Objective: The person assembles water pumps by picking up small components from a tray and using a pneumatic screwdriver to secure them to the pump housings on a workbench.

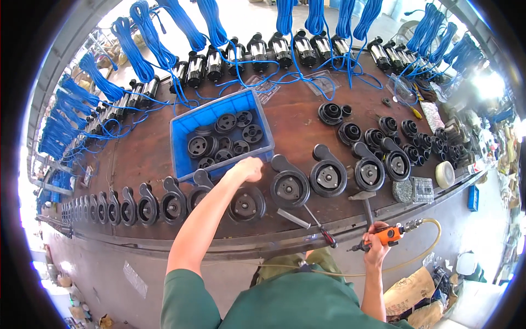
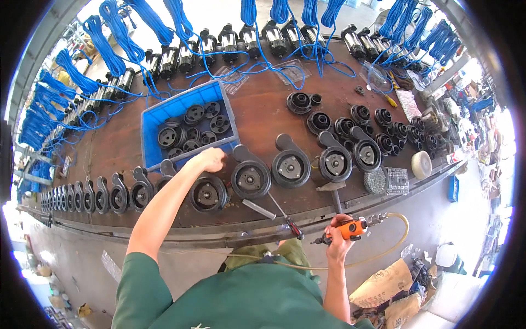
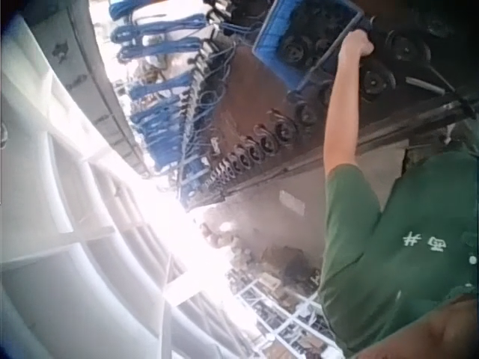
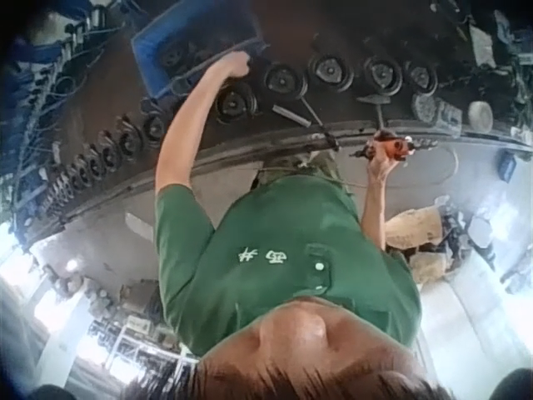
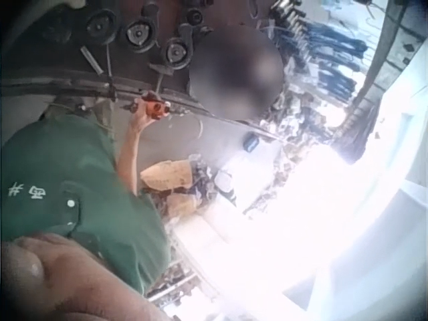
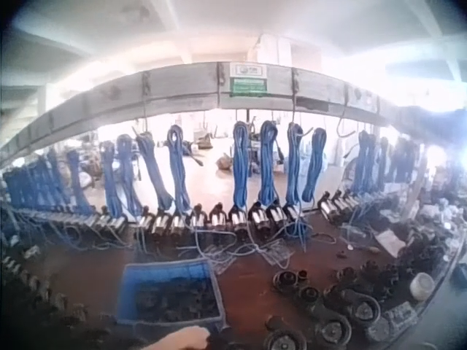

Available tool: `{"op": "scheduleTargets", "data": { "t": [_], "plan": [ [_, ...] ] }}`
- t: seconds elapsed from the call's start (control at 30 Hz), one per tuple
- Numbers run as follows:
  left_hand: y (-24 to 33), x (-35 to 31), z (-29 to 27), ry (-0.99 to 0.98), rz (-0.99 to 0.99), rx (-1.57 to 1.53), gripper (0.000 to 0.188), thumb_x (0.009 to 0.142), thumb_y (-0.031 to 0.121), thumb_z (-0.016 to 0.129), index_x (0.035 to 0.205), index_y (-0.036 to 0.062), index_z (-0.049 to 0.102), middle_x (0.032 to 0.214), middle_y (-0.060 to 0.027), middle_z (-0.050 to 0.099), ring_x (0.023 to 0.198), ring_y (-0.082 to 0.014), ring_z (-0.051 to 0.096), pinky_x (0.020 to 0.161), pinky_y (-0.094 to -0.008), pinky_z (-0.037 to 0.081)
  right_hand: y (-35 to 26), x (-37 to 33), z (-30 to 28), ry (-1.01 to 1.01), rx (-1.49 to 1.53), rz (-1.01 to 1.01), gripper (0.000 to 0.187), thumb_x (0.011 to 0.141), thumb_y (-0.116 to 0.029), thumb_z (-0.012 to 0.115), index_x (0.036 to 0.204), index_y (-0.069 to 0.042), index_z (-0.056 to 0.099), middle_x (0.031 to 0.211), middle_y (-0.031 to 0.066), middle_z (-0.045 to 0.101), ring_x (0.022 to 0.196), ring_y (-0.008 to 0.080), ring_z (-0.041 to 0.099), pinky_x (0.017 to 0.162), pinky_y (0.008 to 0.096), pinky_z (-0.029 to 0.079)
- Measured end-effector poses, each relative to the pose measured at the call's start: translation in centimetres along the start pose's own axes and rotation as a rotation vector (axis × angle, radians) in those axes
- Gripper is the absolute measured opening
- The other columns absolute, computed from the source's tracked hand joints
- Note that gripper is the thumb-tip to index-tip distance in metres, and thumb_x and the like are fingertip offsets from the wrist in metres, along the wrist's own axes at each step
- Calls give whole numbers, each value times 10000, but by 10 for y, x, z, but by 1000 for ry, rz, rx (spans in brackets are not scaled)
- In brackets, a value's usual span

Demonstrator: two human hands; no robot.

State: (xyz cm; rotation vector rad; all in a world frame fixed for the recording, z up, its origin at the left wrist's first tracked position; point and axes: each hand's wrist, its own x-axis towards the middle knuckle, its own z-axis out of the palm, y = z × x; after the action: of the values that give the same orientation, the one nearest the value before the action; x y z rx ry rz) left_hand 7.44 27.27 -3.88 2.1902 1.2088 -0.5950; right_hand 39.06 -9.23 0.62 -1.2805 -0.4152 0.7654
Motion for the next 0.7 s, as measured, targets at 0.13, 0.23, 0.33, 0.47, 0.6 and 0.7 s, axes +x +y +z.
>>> {"op": "scheduleTargets", "data": {
  "t": [0.13,0.23,0.33,0.47,0.6,0.7],
  "plan": [
    [-6,28,14,-267,25,151,421,901,224,681,1247,-12,655,1209,-221,697,1149,-376,656,961,-437,535,7,13,15,-25,-86,67,333,782,11,557,1115,-2,566,920,93,577,680,160,552,667,323,530],
    [-33,62,65,-117,64,400,401,908,201,646,1280,49,651,1186,-177,711,1081,-373,682,916,-420,553,24,18,24,-67,-50,103,336,771,32,577,1105,-4,567,900,94,587,660,165,577,627,305,526],
    [-42,81,61,-123,318,530,316,902,161,634,1198,59,673,1166,-186,715,1070,-362,692,892,-416,556,45,17,26,-80,-11,166,351,766,34,606,1113,2,564,853,92,602,639,163,588,595,290,518],
    [-68,86,73,-50,256,-41,199,910,122,619,1077,55,706,1137,-187,727,1089,-374,684,867,-427,540,45,12,29,-42,15,207,335,750,73,571,1079,12,558,820,103,604,635,158,593,589,282,516],
    [-72,80,77,-60,325,-26,208,918,143,617,1082,47,703,1136,-197,725,1117,-394,664,890,-435,529,41,11,18,-21,83,210,336,772,121,580,1089,13,585,858,98,619,686,139,608,617,270,538],
    [-69,78,78,-61,322,162,253,888,156,659,1112,47,707,1154,-206,715,1100,-388,672,901,-432,539,29,20,19,-22,81,181,324,774,118,573,1083,20,580,856,99,618,684,139,605,614,270,534]
  ]
}}
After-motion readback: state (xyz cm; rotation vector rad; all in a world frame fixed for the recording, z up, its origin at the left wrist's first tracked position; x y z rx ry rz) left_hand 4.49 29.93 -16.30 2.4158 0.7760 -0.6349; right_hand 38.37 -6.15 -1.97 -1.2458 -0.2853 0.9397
